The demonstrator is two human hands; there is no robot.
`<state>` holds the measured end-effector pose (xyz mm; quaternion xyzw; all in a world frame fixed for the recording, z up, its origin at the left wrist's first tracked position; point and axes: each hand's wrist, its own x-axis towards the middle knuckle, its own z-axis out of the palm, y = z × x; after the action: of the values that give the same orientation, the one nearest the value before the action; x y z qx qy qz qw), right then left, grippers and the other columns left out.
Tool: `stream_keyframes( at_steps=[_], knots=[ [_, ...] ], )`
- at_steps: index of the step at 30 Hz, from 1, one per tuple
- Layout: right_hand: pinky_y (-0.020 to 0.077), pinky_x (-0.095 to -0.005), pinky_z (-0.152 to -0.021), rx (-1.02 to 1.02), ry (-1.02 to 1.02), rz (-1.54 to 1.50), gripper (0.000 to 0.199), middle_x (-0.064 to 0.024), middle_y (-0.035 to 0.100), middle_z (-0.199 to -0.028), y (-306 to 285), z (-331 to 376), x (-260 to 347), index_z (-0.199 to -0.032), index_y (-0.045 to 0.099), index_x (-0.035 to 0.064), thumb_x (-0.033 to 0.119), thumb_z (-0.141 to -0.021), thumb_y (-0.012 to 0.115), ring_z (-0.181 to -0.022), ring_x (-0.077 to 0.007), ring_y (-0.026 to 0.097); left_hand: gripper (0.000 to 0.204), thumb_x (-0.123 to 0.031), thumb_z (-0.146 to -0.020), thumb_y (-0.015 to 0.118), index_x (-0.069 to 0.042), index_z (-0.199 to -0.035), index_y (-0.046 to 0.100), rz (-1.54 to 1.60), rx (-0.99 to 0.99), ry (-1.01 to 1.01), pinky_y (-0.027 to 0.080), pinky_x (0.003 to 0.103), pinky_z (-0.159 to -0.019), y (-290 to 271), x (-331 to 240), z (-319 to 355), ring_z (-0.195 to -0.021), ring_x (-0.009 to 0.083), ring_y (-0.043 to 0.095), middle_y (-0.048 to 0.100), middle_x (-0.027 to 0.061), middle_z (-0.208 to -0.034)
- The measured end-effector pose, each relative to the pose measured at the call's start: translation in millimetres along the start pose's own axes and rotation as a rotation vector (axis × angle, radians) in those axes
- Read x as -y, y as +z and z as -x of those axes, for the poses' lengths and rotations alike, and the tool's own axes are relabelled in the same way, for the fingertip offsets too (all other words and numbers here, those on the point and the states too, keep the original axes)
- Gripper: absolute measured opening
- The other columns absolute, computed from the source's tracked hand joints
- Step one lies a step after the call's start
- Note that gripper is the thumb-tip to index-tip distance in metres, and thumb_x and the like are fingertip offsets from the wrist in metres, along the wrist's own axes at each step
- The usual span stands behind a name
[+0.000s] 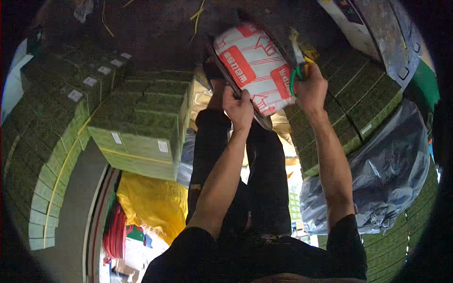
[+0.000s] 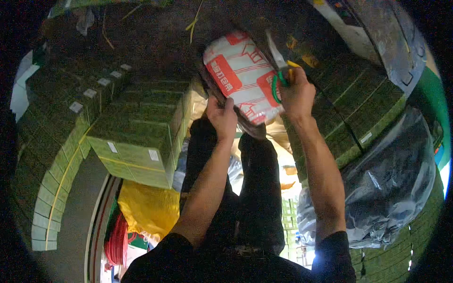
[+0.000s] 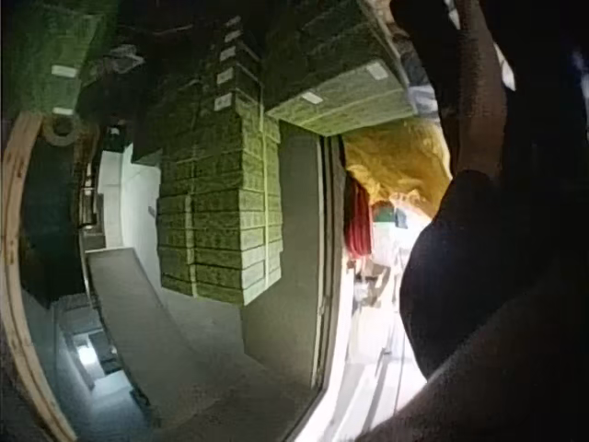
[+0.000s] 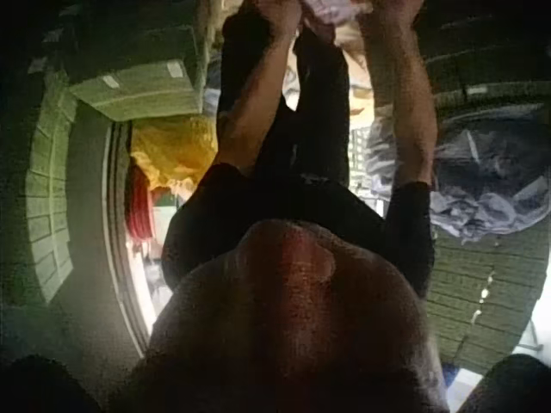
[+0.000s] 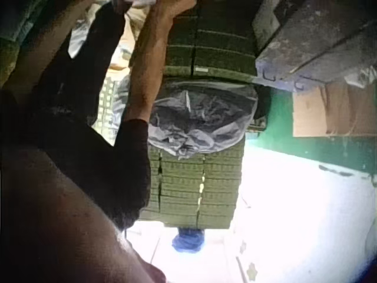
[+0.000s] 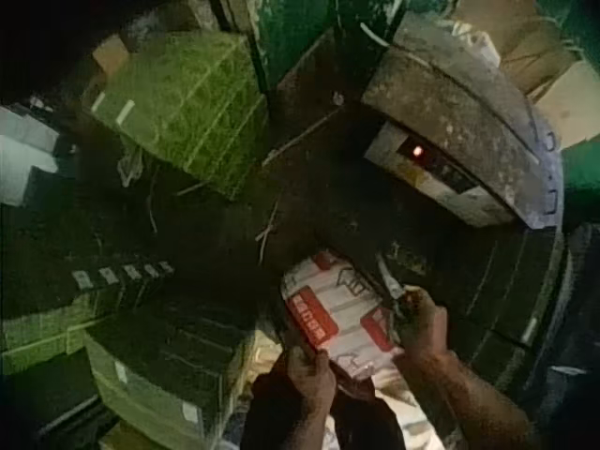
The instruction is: The recorder replaces a roll of strapping material on a dispenser and prepares it for use.
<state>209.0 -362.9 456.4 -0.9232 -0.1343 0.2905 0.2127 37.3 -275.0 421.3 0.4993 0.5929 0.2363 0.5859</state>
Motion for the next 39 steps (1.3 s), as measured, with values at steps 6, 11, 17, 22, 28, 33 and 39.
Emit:
stream_keyframes(
  at_steps=[6,11,17,22,28,33,39],
  knots=[
    [0.0533,-0.0380,-0.070,-0.293,-0.005,-0.235,0.035,-0.0182,0.069,-0.085,28,30,-73,-0.107,0.059,0.0030,0.005,-0.076,0.075,-0.082,-0.0347,0.070,0.017,-0.015,-0.089,0.070,0.000,-0.089,0.060,-0.265,0.257,0.015,0.052,0.034,-0.059,-15,40,49,-0.064,0.0223,0.068,0.070,0.0123,-0.075],
    [0.0529,-0.0396,-0.072,-0.255,0.091,-0.115,0.036,-0.0170,0.070,-0.091,17,36,-85,-0.109,0.059,0.0034,0.010,-0.078,0.076,-0.083,-0.0323,0.070,0.032,-0.033,-0.091,0.067,-0.002,-0.093,0.059,-0.847,0.627,-0.002,0.051,0.048,-0.065,-42,-16,30,-0.071,0.0361,0.066,0.065,0.0149,-0.074],
    [0.0527,-0.0407,-0.070,-0.142,0.023,-0.094,0.040,-0.0184,0.068,-0.092,-21,62,-25,-0.111,0.056,0.0040,0.016,-0.079,0.077,-0.086,-0.0356,0.069,0.034,-0.032,-0.089,0.067,-0.002,-0.104,0.062,-0.969,0.391,0.675,0.046,0.049,-0.085,10,-81,-153,-0.100,0.0381,0.059,0.063,0.0185,-0.107],
    [0.0547,-0.0453,-0.071,0.189,0.001,0.076,0.055,-0.0222,0.067,-0.089,-14,64,19,-0.113,0.053,-0.0012,0.037,-0.080,0.075,-0.080,-0.0388,0.068,0.057,-0.049,-0.081,0.072,-0.001,-0.110,0.064,-1.062,0.727,0.407,0.049,0.040,-0.088,60,-37,-188,-0.102,0.0345,0.065,0.067,0.0201,-0.106],
    [0.0544,-0.0489,-0.074,0.360,-0.071,0.178,0.073,-0.0281,0.066,-0.086,-10,21,27,-0.108,0.057,-0.0086,0.060,-0.084,0.063,-0.078,-0.0453,0.066,0.053,-0.051,-0.084,0.068,-0.002,-0.105,0.070,-0.585,1.016,-0.163,0.048,0.035,-0.086,44,-24,-189,-0.099,0.0246,0.067,0.071,0.0162,-0.100],
    [0.0442,-0.0249,-0.045,0.678,0.366,-0.531,0.073,-0.0038,0.056,-0.064,-6,-10,29,-0.092,0.066,-0.0022,0.070,-0.083,0.062,-0.050,-0.0102,0.055,0.042,-0.041,-0.094,0.058,-0.003,-0.108,0.070,-0.461,0.925,-0.128,0.047,0.033,-0.083,44,3,-184,-0.096,0.0195,0.066,0.072,0.0123,-0.099],
    [0.0371,-0.0239,-0.041,0.584,0.463,-0.662,0.064,0.0005,0.050,-0.058,23,-11,32,-0.089,0.064,0.0006,0.064,-0.087,0.062,-0.045,-0.0095,0.049,0.036,-0.034,-0.098,0.054,-0.001,-0.098,0.070,-0.435,0.916,-0.140,0.047,0.034,-0.078,40,4,-171,-0.089,0.0210,0.065,0.071,0.0108,-0.092]
  ],
)
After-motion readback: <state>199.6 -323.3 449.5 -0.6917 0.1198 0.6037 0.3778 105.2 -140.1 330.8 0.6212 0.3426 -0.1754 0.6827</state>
